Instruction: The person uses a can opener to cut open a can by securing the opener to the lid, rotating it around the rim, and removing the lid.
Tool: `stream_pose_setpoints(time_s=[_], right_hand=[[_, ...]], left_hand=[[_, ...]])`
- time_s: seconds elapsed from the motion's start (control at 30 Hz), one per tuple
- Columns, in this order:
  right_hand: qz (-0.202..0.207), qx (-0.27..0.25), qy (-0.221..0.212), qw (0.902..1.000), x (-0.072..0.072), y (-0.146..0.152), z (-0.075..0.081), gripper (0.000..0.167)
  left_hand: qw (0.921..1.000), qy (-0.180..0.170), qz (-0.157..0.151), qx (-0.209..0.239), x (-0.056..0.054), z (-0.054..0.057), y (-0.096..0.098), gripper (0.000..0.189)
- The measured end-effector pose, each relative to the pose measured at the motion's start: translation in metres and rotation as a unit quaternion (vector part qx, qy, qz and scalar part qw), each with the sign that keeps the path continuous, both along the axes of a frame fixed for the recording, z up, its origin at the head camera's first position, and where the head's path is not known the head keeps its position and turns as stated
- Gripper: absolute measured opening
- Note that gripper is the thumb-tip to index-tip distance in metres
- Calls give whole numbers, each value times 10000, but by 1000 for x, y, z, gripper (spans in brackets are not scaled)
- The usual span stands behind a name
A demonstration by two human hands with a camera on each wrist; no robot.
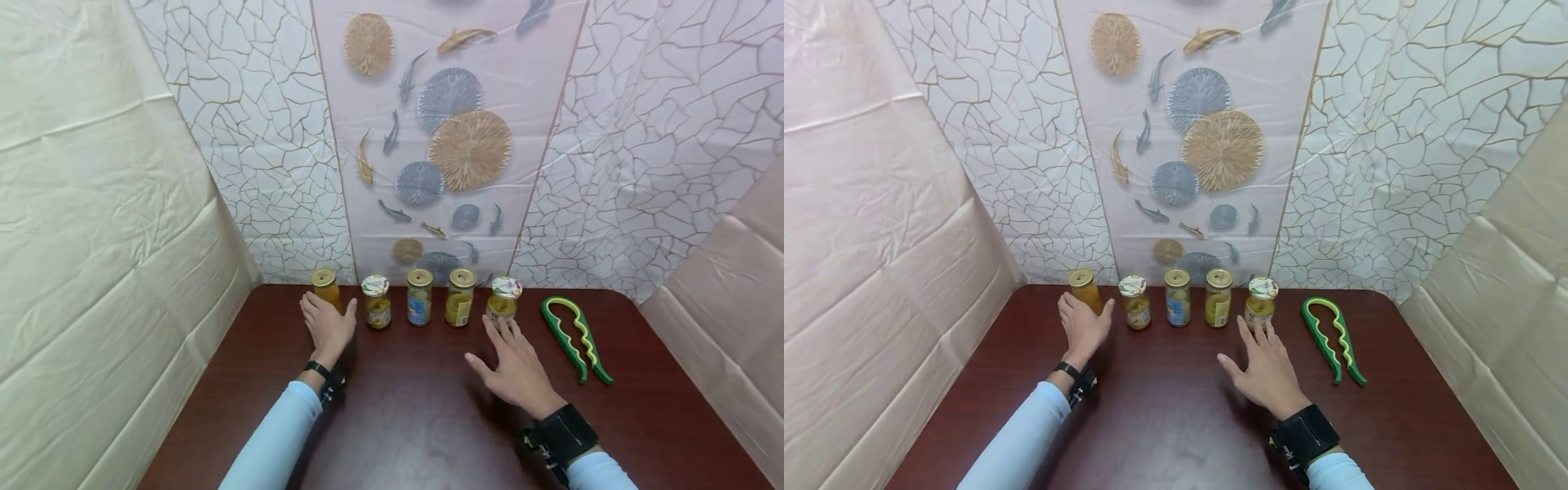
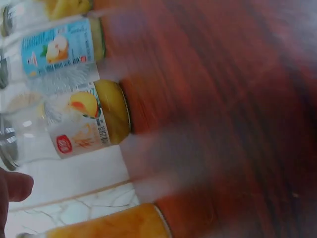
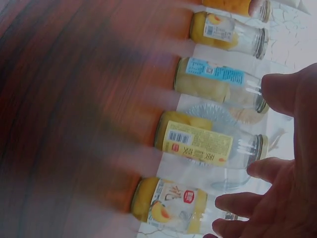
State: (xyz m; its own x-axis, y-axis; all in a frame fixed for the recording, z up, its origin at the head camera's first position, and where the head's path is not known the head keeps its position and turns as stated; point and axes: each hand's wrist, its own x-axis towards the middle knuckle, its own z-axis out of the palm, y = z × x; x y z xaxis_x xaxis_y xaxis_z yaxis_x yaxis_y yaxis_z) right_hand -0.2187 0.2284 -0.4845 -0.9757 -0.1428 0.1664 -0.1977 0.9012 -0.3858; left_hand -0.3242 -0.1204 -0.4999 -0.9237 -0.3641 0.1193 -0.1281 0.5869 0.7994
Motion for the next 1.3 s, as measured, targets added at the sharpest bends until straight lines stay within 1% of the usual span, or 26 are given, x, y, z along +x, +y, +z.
stream_pose_setpoints(time_s=[0.1,0.2,0.33,0.4,0.5,0.6,0.7,0.8,0.93,1.03,1.17,1.3], right_hand=[[-37,6,-67,10000,-1,3,-1,90],[-62,-9,-101,9999,-1,4,-2,91],[-57,-57,-107,9999,-1,6,-4,90],[-48,-61,-98,9999,-2,7,-5,90],[-37,-78,-40,10000,-2,8,-5,88],[-32,-84,41,10000,-2,8,-4,86],[-49,-69,77,9999,-3,8,-3,85],[-71,-43,3,10000,-5,10,-5,85],[-105,-1,-93,9999,-10,18,-9,89],[-189,30,-211,9996,-12,28,-11,91],[-328,43,-437,9985,-14,42,-13,92],[-390,134,-539,9977,-13,54,-15,91]], left_hand=[[9989,-23,215,406,-11,-4,-4,111],[9958,-49,440,796,-21,-8,-7,105],[9898,76,730,1219,-29,-14,-11,85],[9871,166,808,1376,-31,-17,-12,74],[9844,269,845,1519,-32,-19,-14,65],[9836,311,795,1587,-32,-20,-15,64],[9854,242,705,1533,-33,-20,-16,65],[9869,156,677,1457,-33,-20,-19,66],[9891,163,576,1345,-29,-18,-22,65],[9922,166,377,1176,-23,-18,-22,64],[9950,198,100,972,-7,-15,-16,62],[9946,204,-194,1000,15,-4,-7,59]])
